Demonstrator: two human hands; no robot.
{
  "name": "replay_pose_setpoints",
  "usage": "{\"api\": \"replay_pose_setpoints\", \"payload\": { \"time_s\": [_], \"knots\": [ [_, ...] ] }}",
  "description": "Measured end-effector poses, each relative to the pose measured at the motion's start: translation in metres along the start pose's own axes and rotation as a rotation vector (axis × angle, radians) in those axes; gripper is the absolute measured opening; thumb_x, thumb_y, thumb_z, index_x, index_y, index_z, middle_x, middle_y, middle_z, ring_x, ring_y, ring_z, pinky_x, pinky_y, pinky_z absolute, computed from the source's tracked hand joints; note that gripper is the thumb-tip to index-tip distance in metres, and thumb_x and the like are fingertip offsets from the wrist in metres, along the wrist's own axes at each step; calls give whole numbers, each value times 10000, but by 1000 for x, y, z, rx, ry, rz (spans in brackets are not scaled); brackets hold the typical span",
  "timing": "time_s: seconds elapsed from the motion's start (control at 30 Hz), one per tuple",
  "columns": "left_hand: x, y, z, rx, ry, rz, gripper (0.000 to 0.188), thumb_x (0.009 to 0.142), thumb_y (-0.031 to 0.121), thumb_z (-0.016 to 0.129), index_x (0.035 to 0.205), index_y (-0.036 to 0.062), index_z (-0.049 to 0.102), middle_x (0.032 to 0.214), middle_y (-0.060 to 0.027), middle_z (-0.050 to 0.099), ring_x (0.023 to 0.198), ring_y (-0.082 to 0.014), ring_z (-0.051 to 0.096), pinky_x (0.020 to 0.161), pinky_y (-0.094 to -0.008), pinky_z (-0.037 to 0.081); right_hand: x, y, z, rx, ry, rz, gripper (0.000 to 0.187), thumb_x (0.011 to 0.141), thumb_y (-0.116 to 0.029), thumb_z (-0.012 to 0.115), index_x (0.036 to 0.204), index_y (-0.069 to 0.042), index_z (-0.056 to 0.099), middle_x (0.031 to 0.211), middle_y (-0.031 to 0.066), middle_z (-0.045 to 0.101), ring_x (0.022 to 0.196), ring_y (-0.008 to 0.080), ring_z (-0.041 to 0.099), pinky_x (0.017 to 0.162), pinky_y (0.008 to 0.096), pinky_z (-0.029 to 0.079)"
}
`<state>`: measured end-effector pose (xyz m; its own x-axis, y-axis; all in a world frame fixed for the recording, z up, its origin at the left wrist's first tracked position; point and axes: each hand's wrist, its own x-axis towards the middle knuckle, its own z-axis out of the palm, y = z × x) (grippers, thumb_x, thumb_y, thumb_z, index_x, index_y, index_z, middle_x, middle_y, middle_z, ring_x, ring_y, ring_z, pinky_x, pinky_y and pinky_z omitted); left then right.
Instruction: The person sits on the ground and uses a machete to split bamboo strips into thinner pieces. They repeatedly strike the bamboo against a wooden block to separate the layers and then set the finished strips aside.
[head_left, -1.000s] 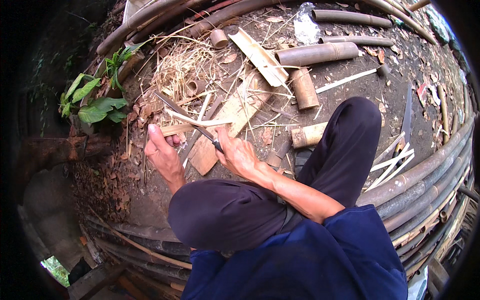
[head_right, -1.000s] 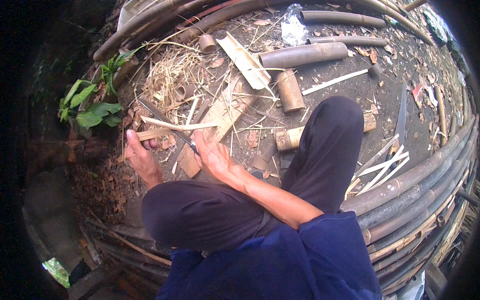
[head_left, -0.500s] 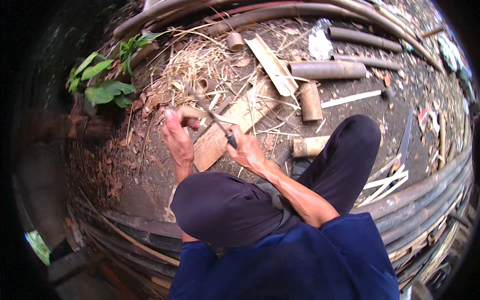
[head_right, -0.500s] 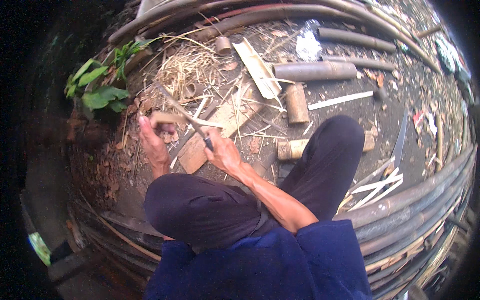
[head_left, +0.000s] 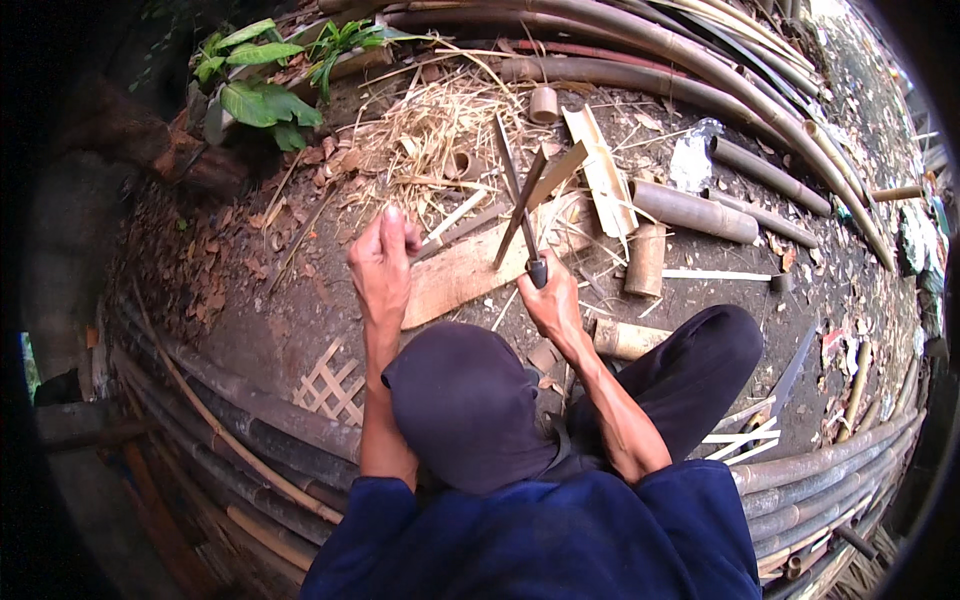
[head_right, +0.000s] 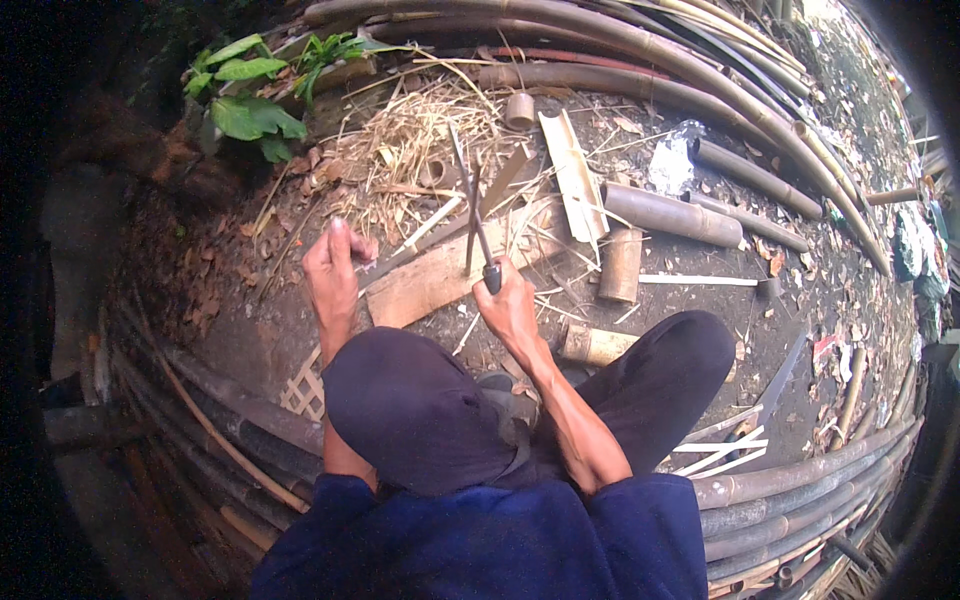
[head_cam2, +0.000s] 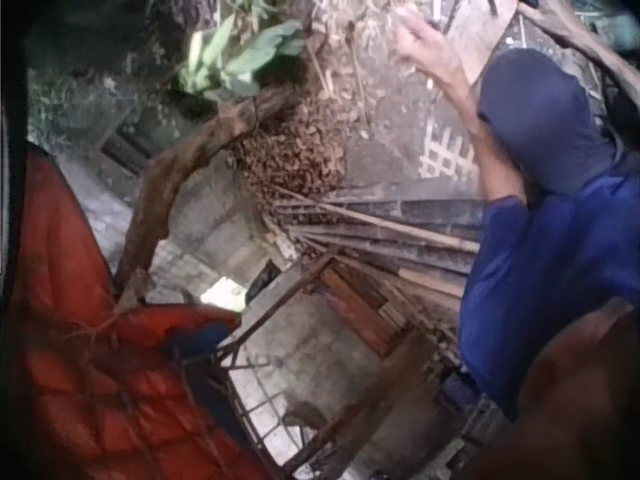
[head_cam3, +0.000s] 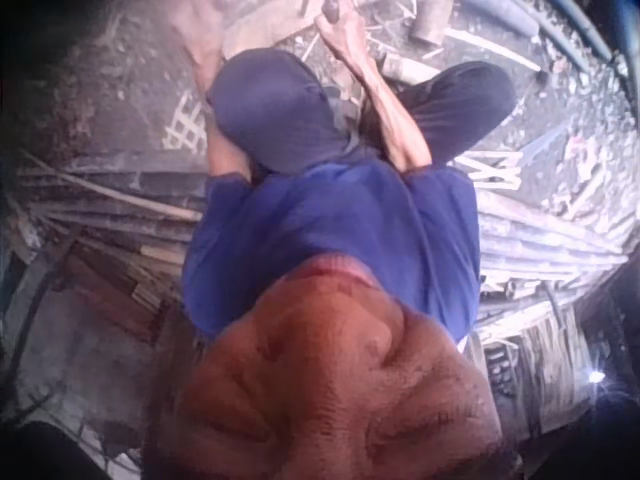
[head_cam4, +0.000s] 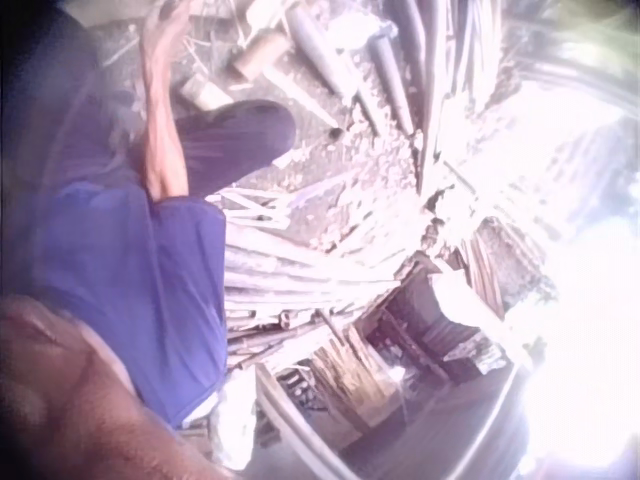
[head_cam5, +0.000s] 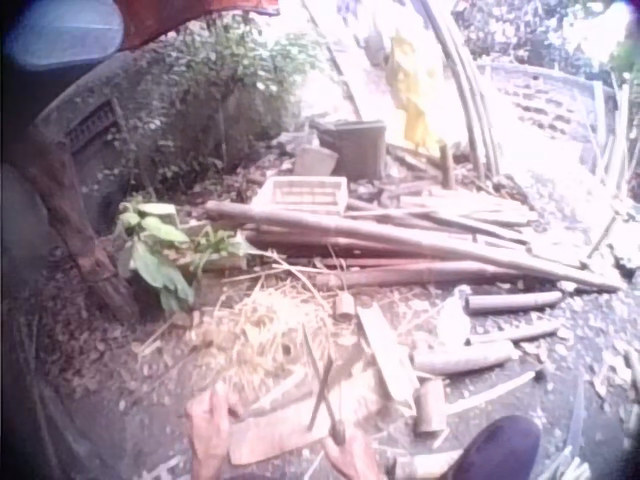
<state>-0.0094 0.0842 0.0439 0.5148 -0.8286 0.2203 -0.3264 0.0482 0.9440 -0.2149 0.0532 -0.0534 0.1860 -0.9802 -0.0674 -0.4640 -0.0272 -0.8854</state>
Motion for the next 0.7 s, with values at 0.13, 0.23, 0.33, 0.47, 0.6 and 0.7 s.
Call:
{"api": "replay_pose_setpoints", "payload": {
  "time_s": [0.13,0.23,0.33,0.47,0.6,0.7],
  "knots": [
    [-10,-14,-18,65,44,-16,408,1031,268,482,759,-25,566,656,-38,566,592,-103,526,559,-268,442,-2,-51,-33,225,123,-277,201,833,-45,597,1026,-17,544,655,90,585,543,144,572,482,302,467],
    [-9,-21,-13,97,52,-20,410,1026,270,493,748,-24,562,645,-39,562,597,-110,529,574,-271,447,3,-28,-23,156,255,-414,248,828,-34,618,1058,-15,528,663,116,627,570,181,615,476,320,495],
    [-5,-11,-2,38,10,51,407,1034,311,454,811,-10,568,727,-53,580,669,-113,537,633,-277,447,-9,36,20,-83,-130,-98,242,835,-62,630,1016,-12,477,669,169,625,579,274,628,469,383,501],
    [-6,2,5,16,-24,-23,505,1043,431,367,864,9,580,777,-68,595,708,-135,555,680,-276,444,-25,20,36,-115,-170,-114,299,808,-111,654,1004,-39,439,722,263,619,714,496,617,632,560,477],
    [-11,1,8,26,-10,-81,513,1037,414,399,860,-17,614,695,-79,624,640,-155,593,630,-289,468,-24,19,36,-119,-237,-16,320,810,-114,658,1017,-37,425,759,263,630,760,500,618,657,560,478],
    [-12,0,7,257,18,-51,474,1028,345,437,869,-55,637,663,-96,634,595,-173,606,600,-301,493,-28,21,41,-61,-208,-44,334,808,-113,670,1011,-32,418,757,269,627,766,504,616,657,558,480]
  ]
}}
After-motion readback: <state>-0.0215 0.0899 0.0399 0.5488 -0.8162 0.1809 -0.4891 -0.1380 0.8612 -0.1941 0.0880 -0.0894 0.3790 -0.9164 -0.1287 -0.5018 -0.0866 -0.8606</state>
